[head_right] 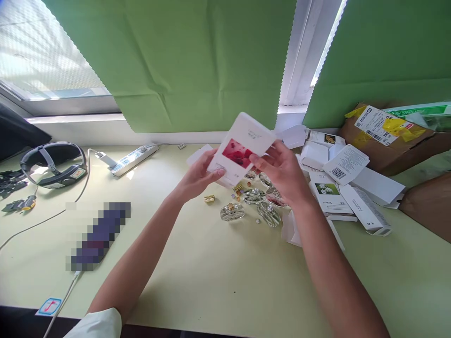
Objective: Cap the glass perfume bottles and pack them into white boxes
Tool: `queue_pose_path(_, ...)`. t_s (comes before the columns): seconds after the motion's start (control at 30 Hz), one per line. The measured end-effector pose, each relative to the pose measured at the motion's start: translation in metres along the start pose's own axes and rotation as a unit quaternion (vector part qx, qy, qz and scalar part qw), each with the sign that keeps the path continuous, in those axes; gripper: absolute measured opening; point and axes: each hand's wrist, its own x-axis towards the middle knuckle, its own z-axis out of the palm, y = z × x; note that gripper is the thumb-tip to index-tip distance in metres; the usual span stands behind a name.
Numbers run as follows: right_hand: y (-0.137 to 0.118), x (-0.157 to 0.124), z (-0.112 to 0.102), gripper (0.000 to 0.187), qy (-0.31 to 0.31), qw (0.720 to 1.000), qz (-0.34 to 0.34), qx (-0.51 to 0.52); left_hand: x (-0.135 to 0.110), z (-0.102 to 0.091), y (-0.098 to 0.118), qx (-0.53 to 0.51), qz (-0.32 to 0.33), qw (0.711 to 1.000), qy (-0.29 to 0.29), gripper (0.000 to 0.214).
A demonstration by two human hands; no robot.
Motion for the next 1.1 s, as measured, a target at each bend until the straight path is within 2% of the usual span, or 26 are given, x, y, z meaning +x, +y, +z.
queue_pose_path(0.07,-0.006,-0.003,-0.001,0.054,-0.035,0.999,0.003,-0.02,0.001,-0.002,0.001,-0.01,-0.013,1.0,0.018,0.05)
queue_pose_path(0.1,-0.008,-0.003,-0.009,0.054,-0.041,0.998,0.0,-0.042,0.002,-0.007,-0.001,-0.009,-0.031,0.999,0.041,0.05)
queue_pose_path(0.2,-0.007,-0.005,-0.052,0.04,0.006,0.986,0.002,-0.167,0.002,-0.031,-0.013,0.017,-0.12,0.981,0.153,0.056)
queue_pose_path(0.27,0.001,-0.006,-0.089,0.036,0.077,0.967,0.049,-0.236,0.0,-0.051,-0.024,0.035,-0.193,0.961,0.197,0.063)
queue_pose_path(0.33,0.012,-0.007,-0.12,0.041,0.131,0.947,0.11,-0.272,-0.003,-0.07,-0.035,0.109,-0.26,0.937,0.205,0.073)
queue_pose_path(0.43,0.027,-0.008,-0.143,0.042,0.106,0.921,0.199,-0.318,-0.009,-0.086,-0.048,0.27,-0.296,0.891,0.212,0.075)
queue_pose_path(0.5,0.035,-0.008,-0.142,0.048,0.05,0.905,0.236,-0.35,-0.012,-0.091,-0.052,0.287,-0.295,0.891,0.193,0.068)
queue_pose_path(0.6,0.047,-0.004,-0.129,0.067,-0.034,0.886,0.258,-0.384,-0.015,-0.091,-0.055,0.272,-0.293,0.901,0.169,0.061)
queue_pose_path(0.73,0.067,0.003,-0.114,0.088,-0.093,0.867,0.264,-0.413,-0.017,-0.09,-0.055,0.28,-0.287,0.901,0.165,0.054)
queue_pose_path(0.93,0.085,0.008,-0.099,0.106,-0.098,0.845,0.271,-0.451,-0.017,-0.09,-0.053,0.288,-0.275,0.903,0.16,0.051)
queue_pose_path(1.1,0.069,0.008,-0.097,0.104,-0.076,0.844,0.25,-0.469,-0.014,-0.088,-0.043,0.297,-0.271,0.9,0.168,0.054)
